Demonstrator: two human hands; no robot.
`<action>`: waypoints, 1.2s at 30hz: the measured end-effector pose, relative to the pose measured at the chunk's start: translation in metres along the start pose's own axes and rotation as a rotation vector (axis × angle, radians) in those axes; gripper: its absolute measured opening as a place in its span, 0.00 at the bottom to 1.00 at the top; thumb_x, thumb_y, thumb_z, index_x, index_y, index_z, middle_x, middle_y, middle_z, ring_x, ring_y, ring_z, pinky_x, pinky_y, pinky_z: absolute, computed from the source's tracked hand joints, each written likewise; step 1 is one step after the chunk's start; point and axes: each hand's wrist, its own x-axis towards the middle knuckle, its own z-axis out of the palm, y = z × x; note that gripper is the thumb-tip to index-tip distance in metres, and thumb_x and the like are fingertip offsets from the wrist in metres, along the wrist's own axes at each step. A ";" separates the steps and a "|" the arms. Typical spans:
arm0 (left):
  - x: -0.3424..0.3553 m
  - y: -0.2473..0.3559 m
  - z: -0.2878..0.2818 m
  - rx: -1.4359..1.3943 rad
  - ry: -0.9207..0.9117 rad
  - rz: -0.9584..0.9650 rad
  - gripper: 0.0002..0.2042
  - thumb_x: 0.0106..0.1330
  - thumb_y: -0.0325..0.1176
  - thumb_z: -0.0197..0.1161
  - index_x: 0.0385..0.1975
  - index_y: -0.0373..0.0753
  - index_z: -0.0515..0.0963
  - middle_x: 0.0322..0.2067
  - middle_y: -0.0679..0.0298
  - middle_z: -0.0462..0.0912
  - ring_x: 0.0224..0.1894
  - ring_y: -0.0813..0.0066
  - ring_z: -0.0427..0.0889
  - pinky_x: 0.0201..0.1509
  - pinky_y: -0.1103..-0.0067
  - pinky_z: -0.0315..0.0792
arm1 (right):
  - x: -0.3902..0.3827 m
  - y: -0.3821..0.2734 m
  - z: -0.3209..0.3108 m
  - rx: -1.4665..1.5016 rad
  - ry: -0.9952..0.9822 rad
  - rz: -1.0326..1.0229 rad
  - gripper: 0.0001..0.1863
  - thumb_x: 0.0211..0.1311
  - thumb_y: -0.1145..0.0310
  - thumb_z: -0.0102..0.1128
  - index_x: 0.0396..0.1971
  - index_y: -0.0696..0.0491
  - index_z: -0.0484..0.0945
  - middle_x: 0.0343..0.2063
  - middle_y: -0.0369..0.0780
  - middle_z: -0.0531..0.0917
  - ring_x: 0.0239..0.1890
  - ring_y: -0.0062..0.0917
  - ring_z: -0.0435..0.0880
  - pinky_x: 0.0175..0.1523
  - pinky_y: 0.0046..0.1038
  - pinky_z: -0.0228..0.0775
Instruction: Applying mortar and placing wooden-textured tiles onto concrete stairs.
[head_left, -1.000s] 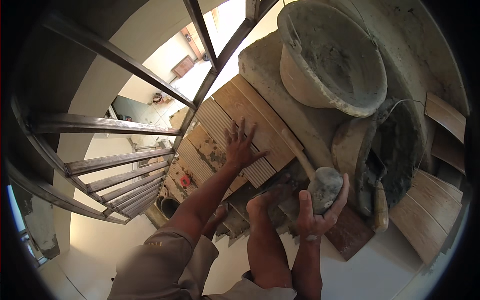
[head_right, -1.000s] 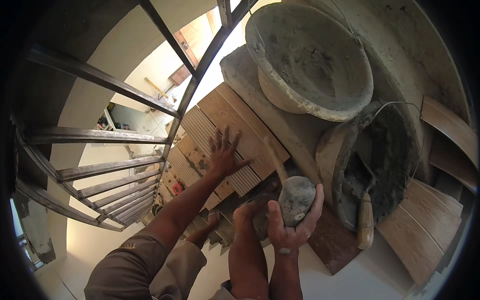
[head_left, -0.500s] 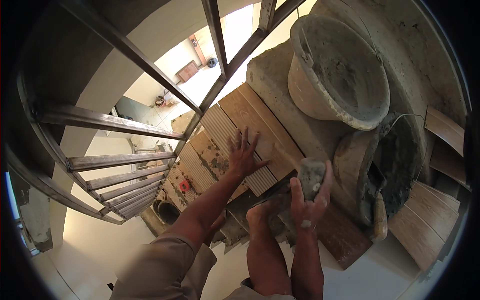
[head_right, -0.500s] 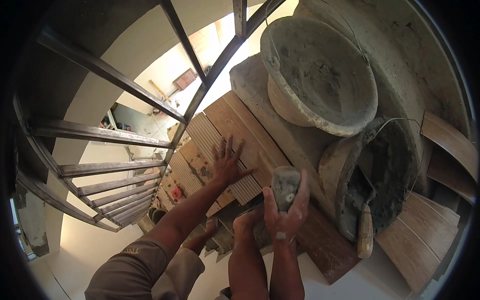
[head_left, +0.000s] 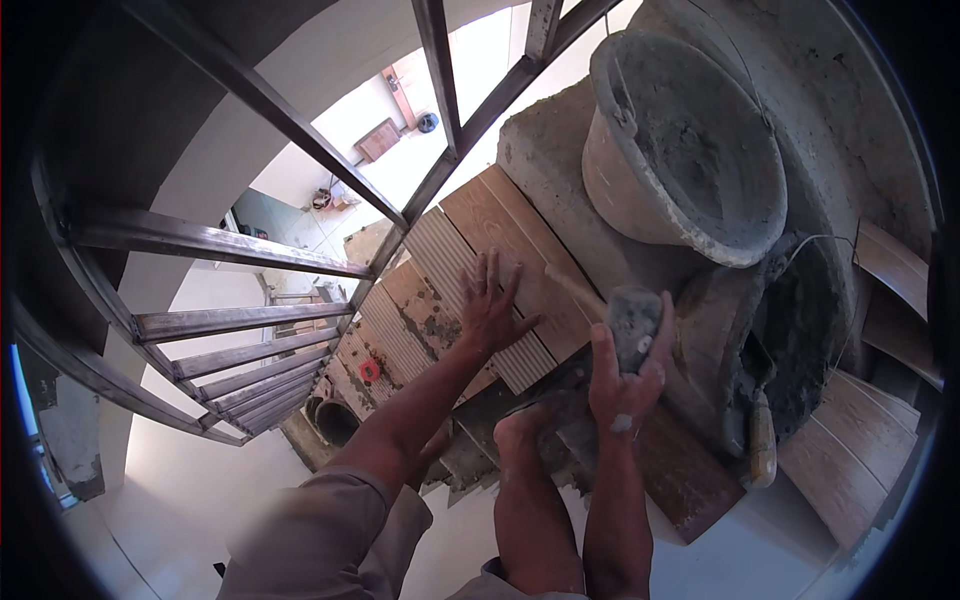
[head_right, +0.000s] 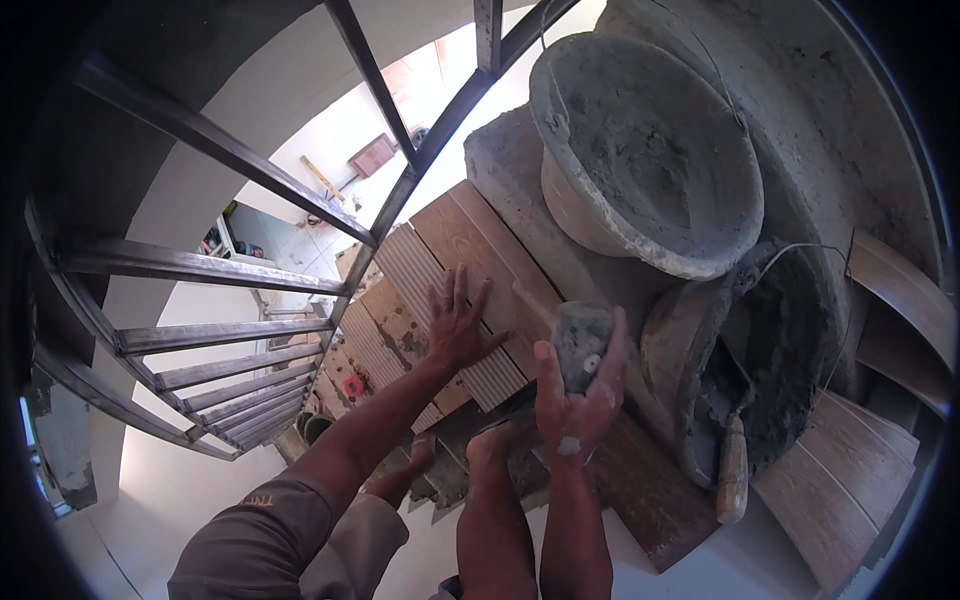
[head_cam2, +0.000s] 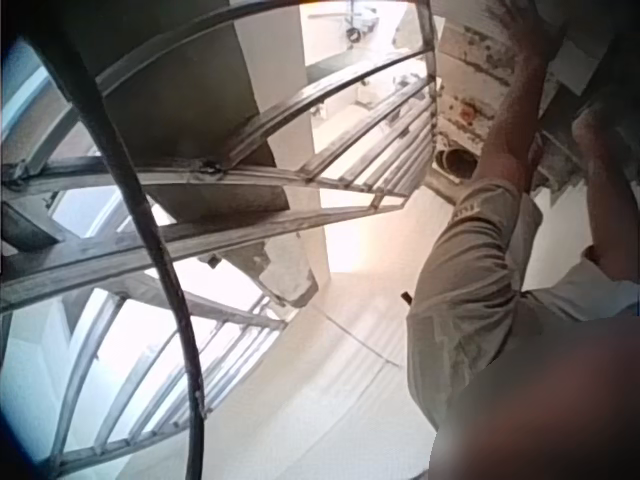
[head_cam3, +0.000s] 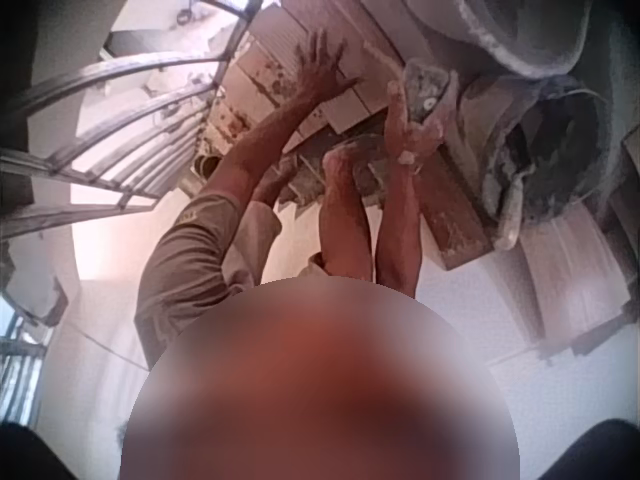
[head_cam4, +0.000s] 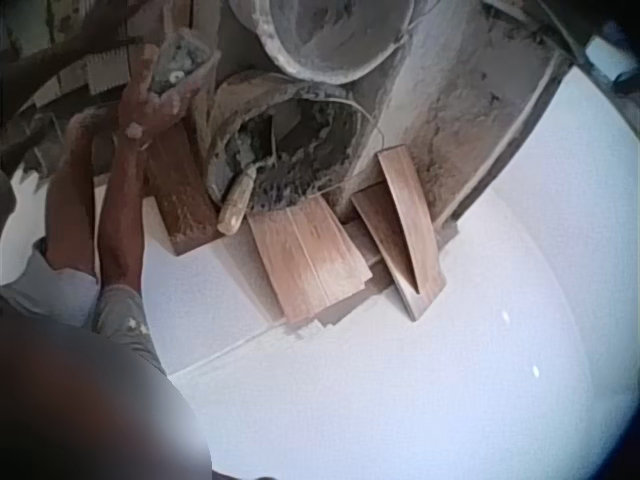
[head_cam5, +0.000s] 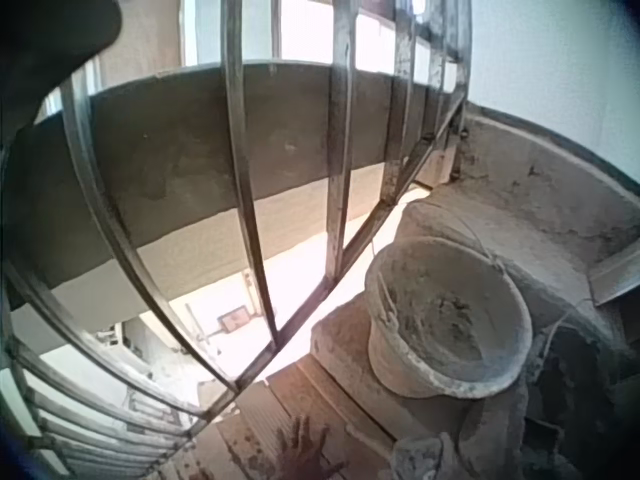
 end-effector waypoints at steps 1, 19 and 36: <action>0.003 -0.001 -0.001 0.003 0.001 -0.001 0.54 0.50 0.74 0.59 0.73 0.46 0.53 0.74 0.44 0.39 0.76 0.43 0.37 0.72 0.42 0.29 | 0.000 0.000 0.002 0.003 -0.001 -0.001 0.40 0.58 0.62 0.68 0.67 0.60 0.61 0.58 0.54 0.73 0.60 0.42 0.73 0.64 0.37 0.63; 0.039 -0.020 -0.006 -0.012 -0.002 -0.016 0.58 0.49 0.76 0.57 0.74 0.40 0.48 0.75 0.47 0.37 0.76 0.43 0.29 0.73 0.45 0.26 | 0.019 -0.011 0.031 -0.107 0.007 -0.184 0.42 0.55 0.56 0.71 0.65 0.61 0.63 0.51 0.55 0.78 0.51 0.49 0.80 0.55 0.40 0.73; 0.042 -0.024 0.003 0.036 0.037 0.004 0.59 0.47 0.77 0.58 0.74 0.41 0.49 0.75 0.48 0.38 0.76 0.44 0.31 0.73 0.45 0.28 | 0.035 -0.012 0.031 -0.115 -0.125 -0.062 0.42 0.55 0.56 0.72 0.64 0.63 0.64 0.55 0.55 0.76 0.55 0.43 0.78 0.60 0.38 0.68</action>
